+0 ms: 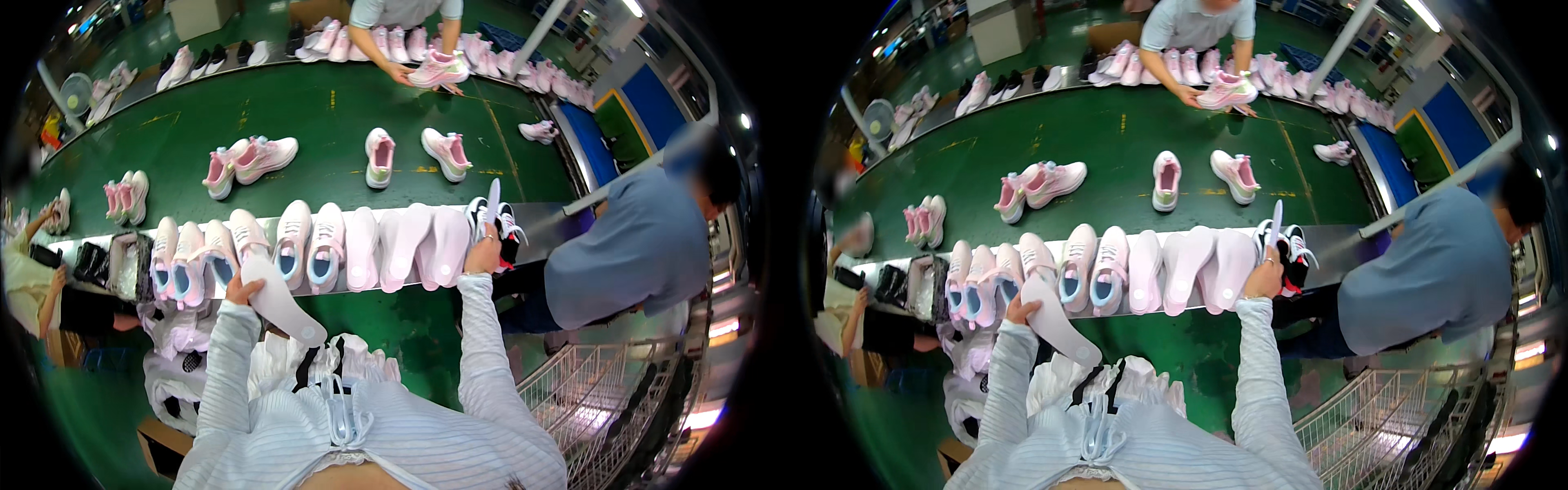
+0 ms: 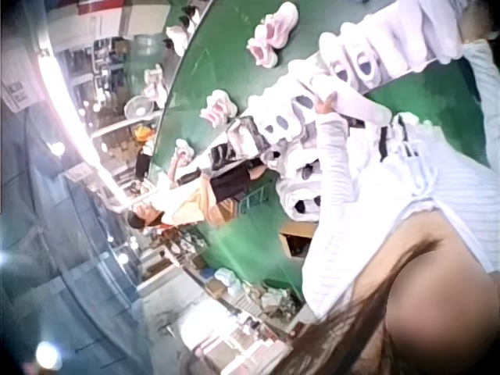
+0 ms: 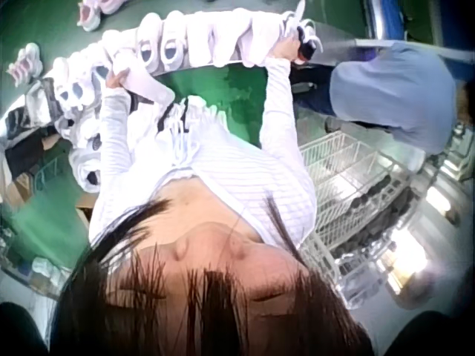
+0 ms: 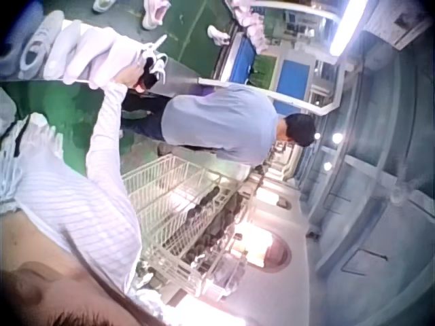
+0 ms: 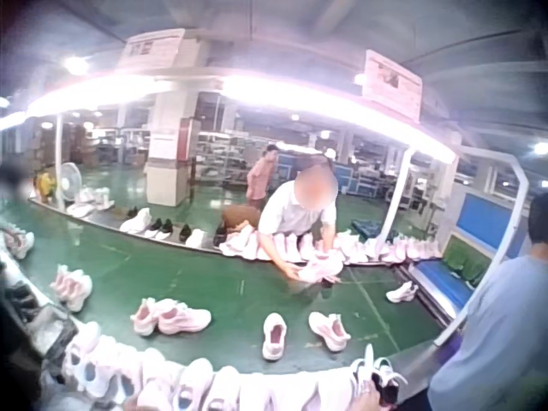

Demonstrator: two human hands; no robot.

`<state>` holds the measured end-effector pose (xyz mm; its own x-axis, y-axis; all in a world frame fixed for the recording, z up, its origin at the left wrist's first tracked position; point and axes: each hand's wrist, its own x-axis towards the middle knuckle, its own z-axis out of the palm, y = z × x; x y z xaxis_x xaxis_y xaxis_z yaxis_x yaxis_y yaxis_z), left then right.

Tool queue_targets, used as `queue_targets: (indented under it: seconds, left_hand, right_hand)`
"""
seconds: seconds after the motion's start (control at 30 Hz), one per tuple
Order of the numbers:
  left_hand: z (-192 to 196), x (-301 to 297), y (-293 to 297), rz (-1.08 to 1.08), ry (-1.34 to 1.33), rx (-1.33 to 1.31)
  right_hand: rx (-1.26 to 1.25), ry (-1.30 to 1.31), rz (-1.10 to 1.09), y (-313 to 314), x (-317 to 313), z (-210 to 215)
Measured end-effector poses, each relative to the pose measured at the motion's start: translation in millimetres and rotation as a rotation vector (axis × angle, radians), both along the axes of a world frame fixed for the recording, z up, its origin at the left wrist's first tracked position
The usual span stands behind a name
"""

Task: The person inserts white insoles into pink and black sneakers on a factory assembly line. They pick up each shoe, place the insole inside, and set the shoe back on the table. Other workers are visible in the background performing similar tasks.

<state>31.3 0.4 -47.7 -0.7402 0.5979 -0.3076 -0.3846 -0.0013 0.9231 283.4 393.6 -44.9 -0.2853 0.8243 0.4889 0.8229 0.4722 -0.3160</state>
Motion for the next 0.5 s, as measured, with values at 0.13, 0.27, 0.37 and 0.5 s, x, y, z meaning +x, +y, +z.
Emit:
queue_targets:
  seconds: [0.13, 0.27, 0.37, 0.5]
  left_hand:
    - [22.5, -3.6, 21.5, 0.126, -0.152, -0.123]
    - [38.7, -15.7, 42.4, 0.048, -0.318, 0.159]
    - [27.0, -40.4, 38.1, 0.014, -0.447, 0.31]
    - [24.7, -79.2, 44.2, -0.02, -0.406, 0.31]
  right_hand:
    - [0.048, -0.519, 0.048, -9.8, -6.2, -21.7]
    - [-0.214, -0.701, 0.083, -33.4, -16.2, -57.3]
    - [-0.225, -0.433, 0.071, -42.1, -22.8, -53.8]
    - [-0.544, 0.271, 0.386, -121.6, -98.9, 17.1]
